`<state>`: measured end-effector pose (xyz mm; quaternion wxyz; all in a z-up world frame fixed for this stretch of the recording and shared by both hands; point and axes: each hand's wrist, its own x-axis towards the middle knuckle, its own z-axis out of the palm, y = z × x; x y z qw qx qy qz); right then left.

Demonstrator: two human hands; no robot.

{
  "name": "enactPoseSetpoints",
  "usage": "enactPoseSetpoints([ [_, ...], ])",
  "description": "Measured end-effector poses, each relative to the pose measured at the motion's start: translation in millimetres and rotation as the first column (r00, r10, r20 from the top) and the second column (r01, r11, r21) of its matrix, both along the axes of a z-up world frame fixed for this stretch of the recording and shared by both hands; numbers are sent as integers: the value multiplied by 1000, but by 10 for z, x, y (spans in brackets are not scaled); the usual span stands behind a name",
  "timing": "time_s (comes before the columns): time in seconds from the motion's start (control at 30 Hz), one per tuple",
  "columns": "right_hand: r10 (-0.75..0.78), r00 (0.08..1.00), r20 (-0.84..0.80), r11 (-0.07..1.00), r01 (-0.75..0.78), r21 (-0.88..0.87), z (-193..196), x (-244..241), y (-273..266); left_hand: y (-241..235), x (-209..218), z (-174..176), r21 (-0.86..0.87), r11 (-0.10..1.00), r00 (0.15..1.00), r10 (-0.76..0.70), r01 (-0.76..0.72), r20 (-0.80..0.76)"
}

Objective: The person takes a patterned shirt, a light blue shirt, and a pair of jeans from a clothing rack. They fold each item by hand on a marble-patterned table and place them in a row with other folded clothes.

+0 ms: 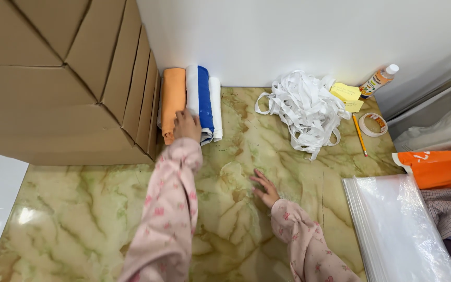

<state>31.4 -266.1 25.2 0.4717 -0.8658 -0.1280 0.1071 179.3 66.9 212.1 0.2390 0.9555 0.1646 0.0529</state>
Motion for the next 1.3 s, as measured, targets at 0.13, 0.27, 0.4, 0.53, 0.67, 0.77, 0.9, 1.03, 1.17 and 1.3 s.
enactPoseSetpoints([
  [0.13, -295, 852, -433, 743, 490, 457, 369, -17, -97, -79, -698, -164, -192, 975, 971, -69, 115, 231],
  [0.27, -279, 801, -529, 430, 597, 677, 1207, -354, -407, -105, -1205, -215, -413, 903, 943, 32, 114, 330],
  [0.4, -379, 830, -409, 248, 516, 820, 2192, -887, -610, -507, -1510, -67, -823, 538, 958, 88, 184, 272],
  [0.53, -491, 800, -345, 181, 481, 858, 2509, -1406, -987, -1077, -1898, 524, -908, 369, 973, 34, 200, 228],
  [0.67, -649, 705, -286, 145, 483, 863, 2786, -1947, -1380, -1525, -2203, 1006, -944, 209, 967, -48, 254, 250],
  [0.77, -723, 633, -276, 100, 491, 865, 2935, -2317, -1613, -1783, -2384, 1254, -952, 137, 960, -94, 275, 264],
  [0.9, -799, 537, -272, 30, 488, 873, 3040, -2843, -2013, -2200, -2626, 1592, -947, 74, 940, -168, 314, 298],
  [1.03, -850, 465, -246, 0, 468, 884, 3106, -3452, -2569, -2824, -2937, 1777, -935, 25, 903, -269, 354, 335],
  [1.17, -895, 381, -234, -23, 484, 875, 3252, -4243, -3073, -3625, -3473, 1705, -937, -40, 882, -326, 347, 340],
  [1.3, -949, 252, -191, -32, 526, 850, 3297, -5086, -3569, -4486, -4292, 1874, -941, -94, 819, -470, 324, 329],
])
